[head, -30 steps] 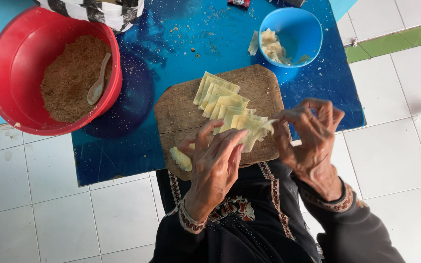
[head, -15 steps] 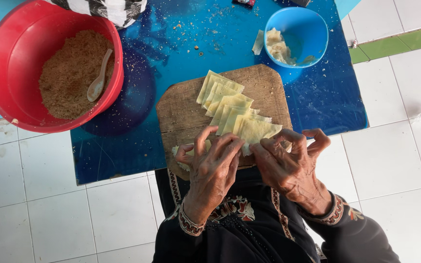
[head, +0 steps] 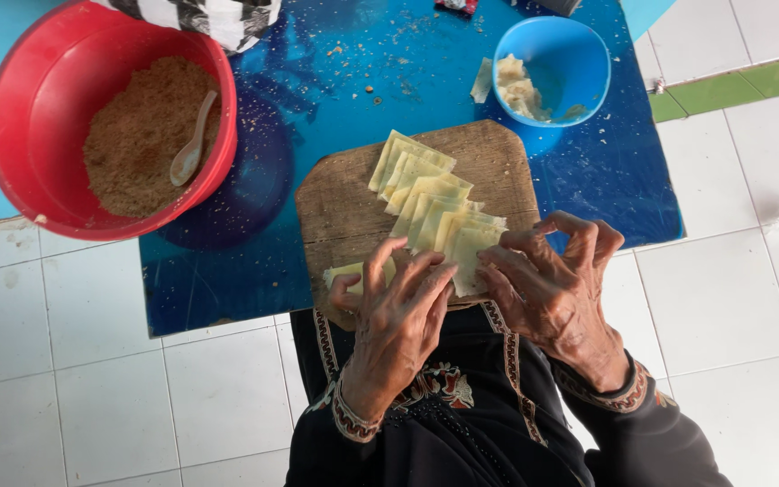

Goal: The person sits with a cutting board on their lap, folding thin pastry sheets one at a time and stacking them on the board. They then stir a brown grated mixture in a red bowl, spoon some onto a wrapper, and fold the wrapper over the filling.

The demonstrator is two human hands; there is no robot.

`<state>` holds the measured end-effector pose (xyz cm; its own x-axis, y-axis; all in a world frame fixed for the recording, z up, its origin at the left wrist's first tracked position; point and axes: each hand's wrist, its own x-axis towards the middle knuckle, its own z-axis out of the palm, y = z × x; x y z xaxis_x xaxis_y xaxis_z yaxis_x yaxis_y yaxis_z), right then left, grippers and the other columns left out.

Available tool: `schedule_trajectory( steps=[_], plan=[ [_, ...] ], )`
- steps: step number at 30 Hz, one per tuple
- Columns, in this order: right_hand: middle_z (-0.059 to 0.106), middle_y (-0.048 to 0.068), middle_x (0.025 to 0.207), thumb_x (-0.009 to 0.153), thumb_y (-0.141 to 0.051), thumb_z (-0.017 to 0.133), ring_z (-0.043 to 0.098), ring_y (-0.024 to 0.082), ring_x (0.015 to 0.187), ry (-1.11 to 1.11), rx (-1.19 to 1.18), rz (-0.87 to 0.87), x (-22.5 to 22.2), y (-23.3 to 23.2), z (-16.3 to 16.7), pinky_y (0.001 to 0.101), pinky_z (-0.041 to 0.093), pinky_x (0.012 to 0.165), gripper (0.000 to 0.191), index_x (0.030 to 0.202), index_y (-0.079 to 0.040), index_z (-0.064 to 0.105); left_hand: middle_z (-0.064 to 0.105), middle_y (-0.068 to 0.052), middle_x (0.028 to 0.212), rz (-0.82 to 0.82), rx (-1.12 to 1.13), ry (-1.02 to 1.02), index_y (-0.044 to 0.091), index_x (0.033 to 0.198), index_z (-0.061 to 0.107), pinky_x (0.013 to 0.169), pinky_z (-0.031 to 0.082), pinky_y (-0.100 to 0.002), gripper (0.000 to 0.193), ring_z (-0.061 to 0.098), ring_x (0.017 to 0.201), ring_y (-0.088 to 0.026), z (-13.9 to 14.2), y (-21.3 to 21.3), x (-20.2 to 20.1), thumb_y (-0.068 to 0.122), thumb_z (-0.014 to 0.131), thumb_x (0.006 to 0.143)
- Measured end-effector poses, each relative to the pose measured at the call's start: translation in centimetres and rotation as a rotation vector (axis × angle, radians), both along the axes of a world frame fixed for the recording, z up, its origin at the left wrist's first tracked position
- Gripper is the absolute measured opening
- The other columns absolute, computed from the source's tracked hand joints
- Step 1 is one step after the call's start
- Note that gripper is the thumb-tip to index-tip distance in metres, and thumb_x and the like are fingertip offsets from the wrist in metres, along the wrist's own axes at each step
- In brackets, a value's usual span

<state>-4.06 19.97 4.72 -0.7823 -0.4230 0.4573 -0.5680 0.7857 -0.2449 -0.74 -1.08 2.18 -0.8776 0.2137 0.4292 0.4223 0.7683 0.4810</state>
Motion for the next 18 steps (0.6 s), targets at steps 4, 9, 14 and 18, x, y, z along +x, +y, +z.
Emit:
schedule_trajectory(
  steps=[4, 9, 14, 18],
  plan=[
    [0.071, 0.001, 0.106, 0.083, -0.019, 0.083, 0.051, 0.029, 0.111, -0.019, -0.101, -0.016, 0.8, -0.1, -0.4, 0.0468, 0.028, 0.098, 0.023, 0.105, -0.013, 0.077, 0.061, 0.001, 0.132, 0.181, 0.030, 0.007, 0.014, 0.134, 0.066, 0.101, 0.022, -0.052, 0.044, 0.045, 0.133, -0.028, 0.8, -3.0, 1.4, 0.026, 0.078, 0.094],
    [0.073, 0.000, 0.101, 0.084, -0.017, 0.085, 0.052, 0.024, 0.109, -0.036, -0.220, 0.034, 2.1, -1.7, -1.8, 0.0447, 0.029, 0.097, 0.019, 0.100, -0.013, 0.075, 0.061, -0.004, 0.130, 0.375, -0.111, -0.005, 0.008, 0.131, 0.062, 0.099, 0.022, -0.055, 0.052, 0.042, 0.129, -0.034, 0.5, -6.4, 1.9, 0.032, 0.078, 0.088],
    [0.073, -0.003, 0.100, 0.084, -0.020, 0.085, 0.053, 0.019, 0.103, 0.024, -0.233, 0.174, 2.9, -5.0, -2.5, 0.0424, 0.029, 0.092, 0.020, 0.100, -0.016, 0.074, 0.067, 0.003, 0.117, 0.317, 0.020, -0.069, 0.014, 0.106, 0.061, 0.097, 0.023, -0.052, 0.028, 0.048, 0.125, -0.026, -0.8, -6.7, 2.1, 0.024, 0.081, 0.089],
    [0.071, -0.002, 0.103, 0.082, -0.019, 0.083, 0.055, 0.023, 0.102, -0.012, -0.228, 0.249, 3.5, -7.6, -1.8, 0.0431, 0.030, 0.088, 0.027, 0.106, -0.014, 0.072, 0.072, -0.001, 0.106, 0.219, 0.261, -0.102, 0.009, 0.111, 0.061, 0.091, 0.041, -0.042, 0.028, 0.063, 0.097, -0.019, -1.5, -6.7, 2.7, 0.014, 0.081, 0.092]
  ],
)
